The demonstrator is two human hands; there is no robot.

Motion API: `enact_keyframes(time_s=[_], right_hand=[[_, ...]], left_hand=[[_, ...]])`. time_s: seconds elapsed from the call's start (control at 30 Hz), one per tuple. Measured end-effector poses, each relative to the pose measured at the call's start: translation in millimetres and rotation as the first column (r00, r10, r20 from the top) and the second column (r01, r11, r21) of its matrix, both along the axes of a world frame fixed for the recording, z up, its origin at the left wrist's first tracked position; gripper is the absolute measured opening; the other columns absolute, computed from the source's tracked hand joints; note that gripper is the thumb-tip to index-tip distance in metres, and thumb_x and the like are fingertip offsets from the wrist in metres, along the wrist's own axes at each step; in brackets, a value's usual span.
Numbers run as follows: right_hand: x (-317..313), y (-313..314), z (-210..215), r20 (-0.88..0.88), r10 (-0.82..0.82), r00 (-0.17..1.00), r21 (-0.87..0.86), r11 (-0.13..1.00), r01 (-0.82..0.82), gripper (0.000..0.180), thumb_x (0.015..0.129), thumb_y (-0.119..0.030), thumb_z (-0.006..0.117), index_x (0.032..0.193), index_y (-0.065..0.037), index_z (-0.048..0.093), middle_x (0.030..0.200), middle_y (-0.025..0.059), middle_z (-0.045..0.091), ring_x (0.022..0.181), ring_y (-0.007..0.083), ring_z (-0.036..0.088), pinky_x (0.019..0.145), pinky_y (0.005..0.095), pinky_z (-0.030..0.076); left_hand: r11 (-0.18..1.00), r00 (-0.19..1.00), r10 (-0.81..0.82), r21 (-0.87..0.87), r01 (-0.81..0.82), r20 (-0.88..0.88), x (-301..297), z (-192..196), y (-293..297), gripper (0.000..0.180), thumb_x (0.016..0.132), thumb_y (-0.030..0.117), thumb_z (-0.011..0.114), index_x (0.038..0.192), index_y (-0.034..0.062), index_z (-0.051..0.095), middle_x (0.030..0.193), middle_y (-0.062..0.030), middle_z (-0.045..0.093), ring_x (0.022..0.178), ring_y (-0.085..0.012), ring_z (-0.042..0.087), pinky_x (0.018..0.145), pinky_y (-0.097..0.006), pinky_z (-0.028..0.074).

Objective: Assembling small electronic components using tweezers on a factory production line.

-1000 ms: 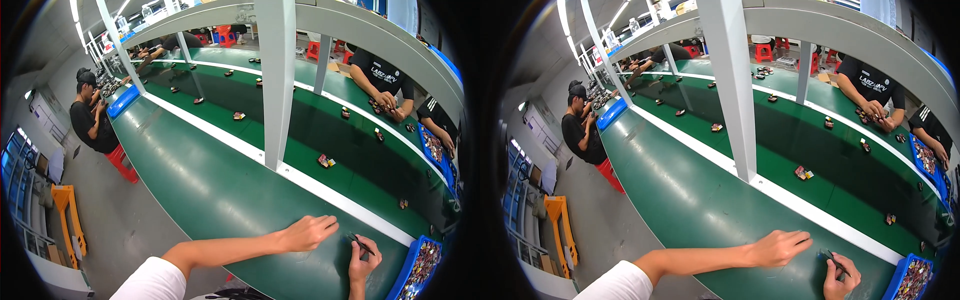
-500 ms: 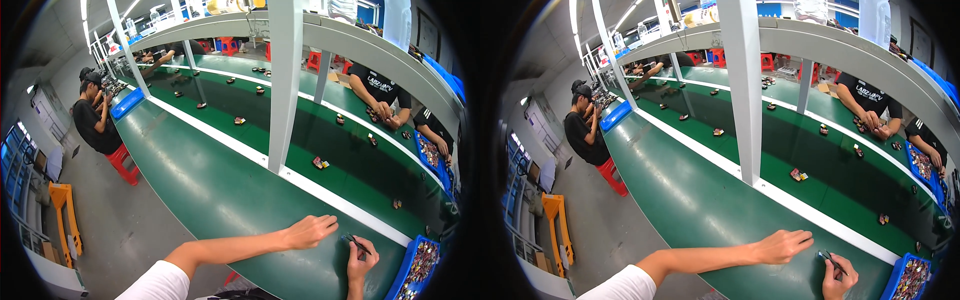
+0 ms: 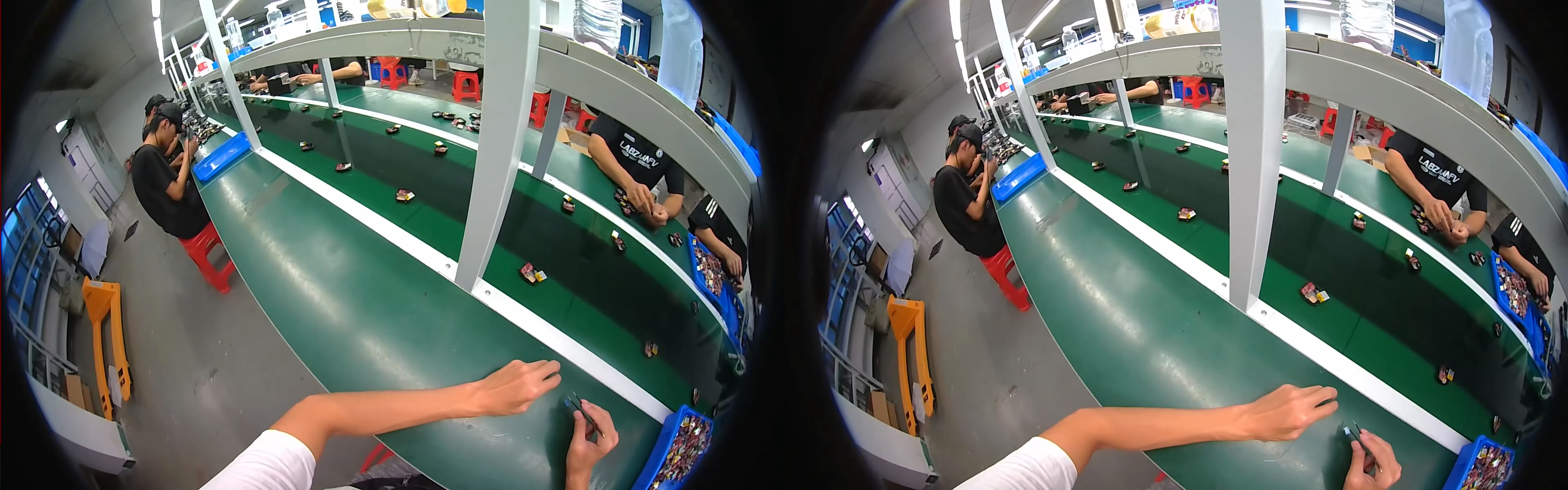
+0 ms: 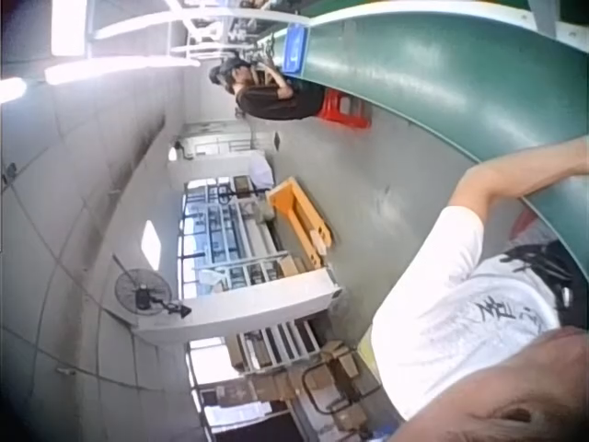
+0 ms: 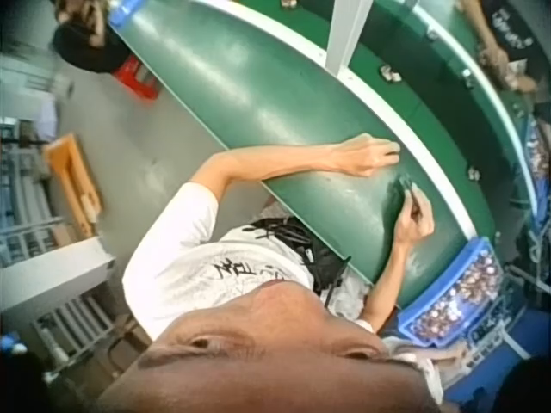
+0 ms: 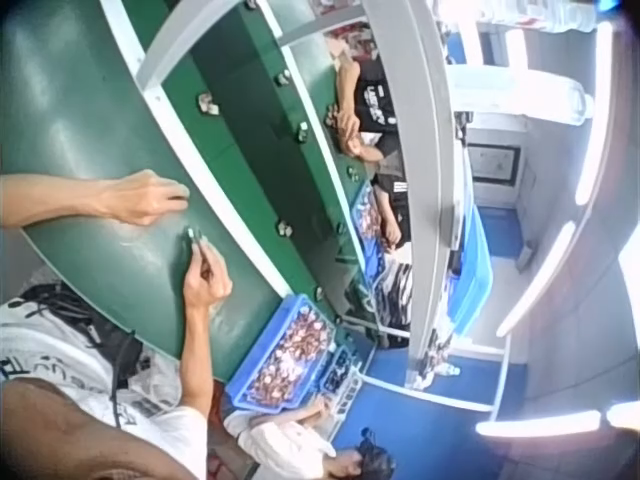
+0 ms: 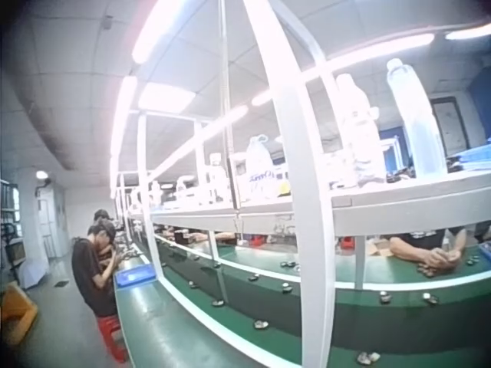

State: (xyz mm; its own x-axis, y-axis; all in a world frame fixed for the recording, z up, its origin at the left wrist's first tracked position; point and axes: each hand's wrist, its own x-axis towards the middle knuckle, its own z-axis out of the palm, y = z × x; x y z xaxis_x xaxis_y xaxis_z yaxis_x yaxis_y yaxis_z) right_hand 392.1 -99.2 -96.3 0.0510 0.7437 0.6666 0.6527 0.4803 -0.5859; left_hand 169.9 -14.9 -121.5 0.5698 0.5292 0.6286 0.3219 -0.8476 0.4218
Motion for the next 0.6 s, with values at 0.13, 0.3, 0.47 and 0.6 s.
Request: enact_keyframes(time_s=[0.13, 0.3, 0.47, 0.6], right_hand=[[0, -2, 1, -0.033, 0.003, 0.999, -0.020, 1.000, -0.003, 0.016, 0.081, 0.009, 0.074, 0.094, -0.001, 0.072, 0.094, 0.0124, 0.075, 0.057, 0.0044, 0.051, 0.048, 0.0189, 0.034], [-4, -4, 6, -0.018, 0.025, 1.000, -0.019, 0.999, -0.026, 0.017, 0.081, 0.009, 0.074, 0.094, -0.001, 0.072, 0.094, 0.0130, 0.076, 0.056, 0.0046, 0.050, 0.047, 0.0191, 0.033], [-7, -6, 7, -0.007, 0.057, 0.998, -0.024, 0.998, -0.057, 0.020, 0.078, 0.010, 0.076, 0.094, -0.001, 0.073, 0.093, 0.0137, 0.076, 0.055, 0.0050, 0.052, 0.045, 0.0192, 0.033], [-12, -7, 7, -0.015, 0.054, 0.998, -0.014, 0.998, -0.054, 0.021, 0.075, 0.011, 0.077, 0.092, -0.001, 0.073, 0.092, 0.0135, 0.076, 0.055, 0.0068, 0.056, 0.043, 0.0196, 0.035]], left_hand=[[1.000, 1.000, -0.014, -0.012, 0.014, -0.016, 1, 2, 0, 0.037, 0.073, -0.007, 0.063, 0.109, -0.0074, 0.060, 0.116, -0.0177, 0.058, 0.095, -0.0300, 0.065, 0.061, -0.038, 0.055], [1.000, 0.999, 0.010, -0.003, -0.010, -0.033, 1, 3, -1, 0.038, 0.073, -0.007, 0.063, 0.110, -0.0062, 0.060, 0.117, -0.0171, 0.059, 0.097, -0.0299, 0.065, 0.060, -0.038, 0.055], [1.000, 1.000, 0.020, 0.015, -0.020, -0.019, -1, 4, -1, 0.039, 0.072, -0.007, 0.064, 0.111, -0.0048, 0.060, 0.116, -0.0167, 0.059, 0.094, -0.0305, 0.066, 0.060, -0.038, 0.055], [0.999, 0.998, 0.043, 0.006, -0.043, -0.041, -3, 4, -2, 0.038, 0.073, -0.006, 0.065, 0.111, -0.0031, 0.062, 0.116, -0.0159, 0.060, 0.088, -0.0310, 0.067, 0.059, -0.038, 0.055]])
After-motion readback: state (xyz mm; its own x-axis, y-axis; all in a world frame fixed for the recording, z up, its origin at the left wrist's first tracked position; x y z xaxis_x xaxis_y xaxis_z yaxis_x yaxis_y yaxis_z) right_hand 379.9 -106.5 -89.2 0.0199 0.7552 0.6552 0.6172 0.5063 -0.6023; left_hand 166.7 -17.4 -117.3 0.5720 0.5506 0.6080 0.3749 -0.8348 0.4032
